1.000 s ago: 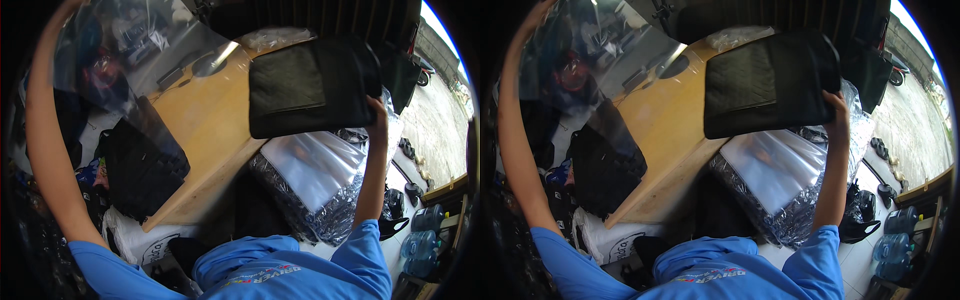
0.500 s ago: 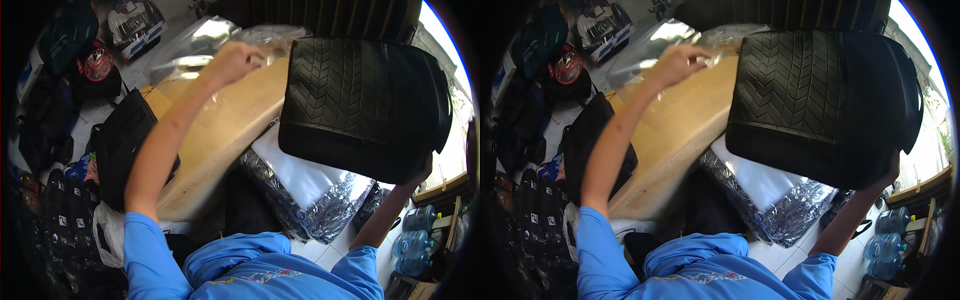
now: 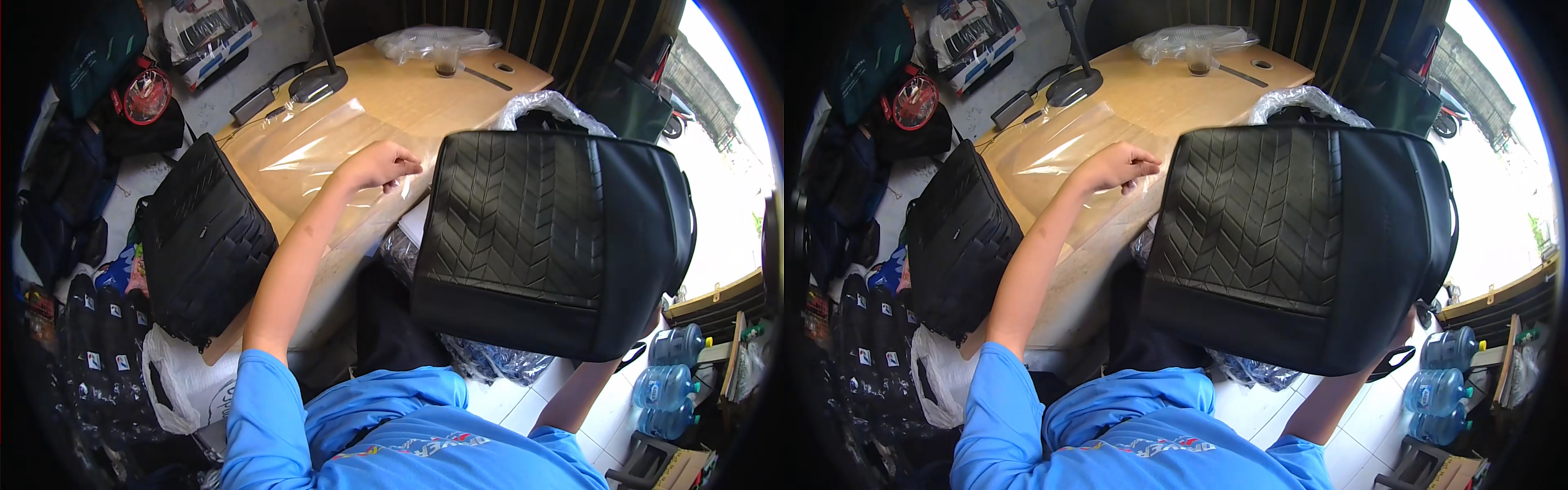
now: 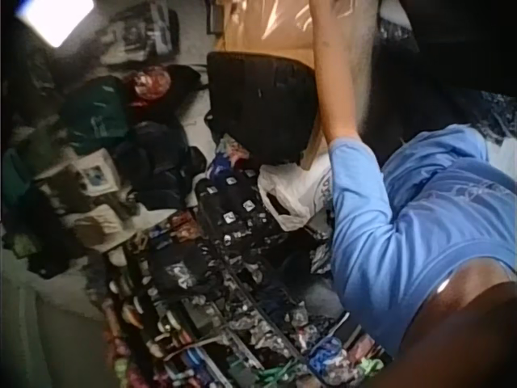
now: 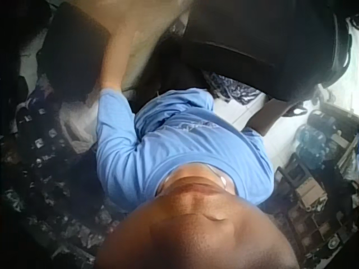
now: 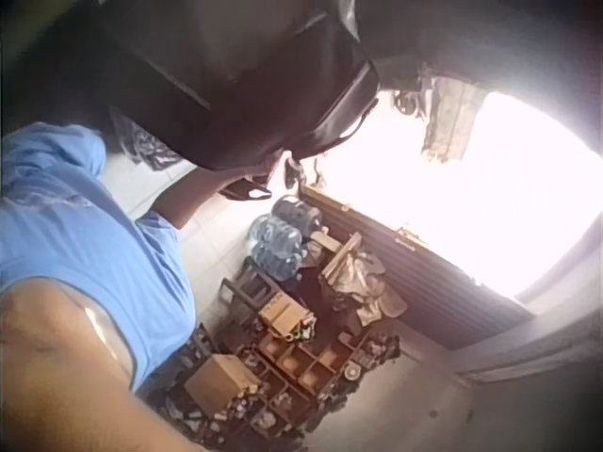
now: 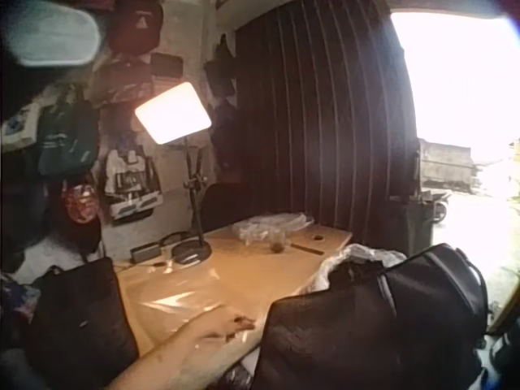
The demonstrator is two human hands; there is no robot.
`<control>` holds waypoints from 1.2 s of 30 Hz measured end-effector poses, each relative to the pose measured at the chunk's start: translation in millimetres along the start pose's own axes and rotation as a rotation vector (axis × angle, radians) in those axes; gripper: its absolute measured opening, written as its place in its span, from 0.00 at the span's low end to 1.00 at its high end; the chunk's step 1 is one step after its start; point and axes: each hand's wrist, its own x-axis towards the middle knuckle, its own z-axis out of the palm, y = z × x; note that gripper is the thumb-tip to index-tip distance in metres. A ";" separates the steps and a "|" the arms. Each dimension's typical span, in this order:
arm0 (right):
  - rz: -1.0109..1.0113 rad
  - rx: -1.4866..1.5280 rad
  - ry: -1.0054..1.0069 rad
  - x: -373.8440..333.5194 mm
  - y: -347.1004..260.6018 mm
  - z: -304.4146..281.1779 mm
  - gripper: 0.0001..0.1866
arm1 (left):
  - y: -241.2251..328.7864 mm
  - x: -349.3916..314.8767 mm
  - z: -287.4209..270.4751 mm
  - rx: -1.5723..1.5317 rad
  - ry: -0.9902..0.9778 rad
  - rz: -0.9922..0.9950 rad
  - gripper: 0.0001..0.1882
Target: The person places a black laptop sleeve into a clear plastic bag by hand, folds the bag over, and stacks the packaged item onto other similar items.
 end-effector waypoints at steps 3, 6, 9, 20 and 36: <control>0.048 0.134 -0.053 -8.3 -13.4 -3.2 0.10 | -13.4 -6.4 -5.0 -0.029 -0.018 0.101 0.20; -0.036 0.189 -0.200 1.3 -23.5 -22.2 0.12 | -13.6 -14.2 -6.5 0.024 -0.027 0.141 0.22; -0.048 0.479 -0.320 2.2 -27.4 -30.4 0.17 | -7.0 -17.1 9.1 0.218 0.134 0.083 0.19; 0.811 1.989 -0.400 -35.6 -57.5 7.3 0.23 | -4.6 -22.2 24.8 0.257 0.524 0.451 0.09; 0.715 2.478 -0.516 -77.7 -114.8 98.1 0.31 | 7.7 -32.7 23.1 0.363 0.566 0.537 0.07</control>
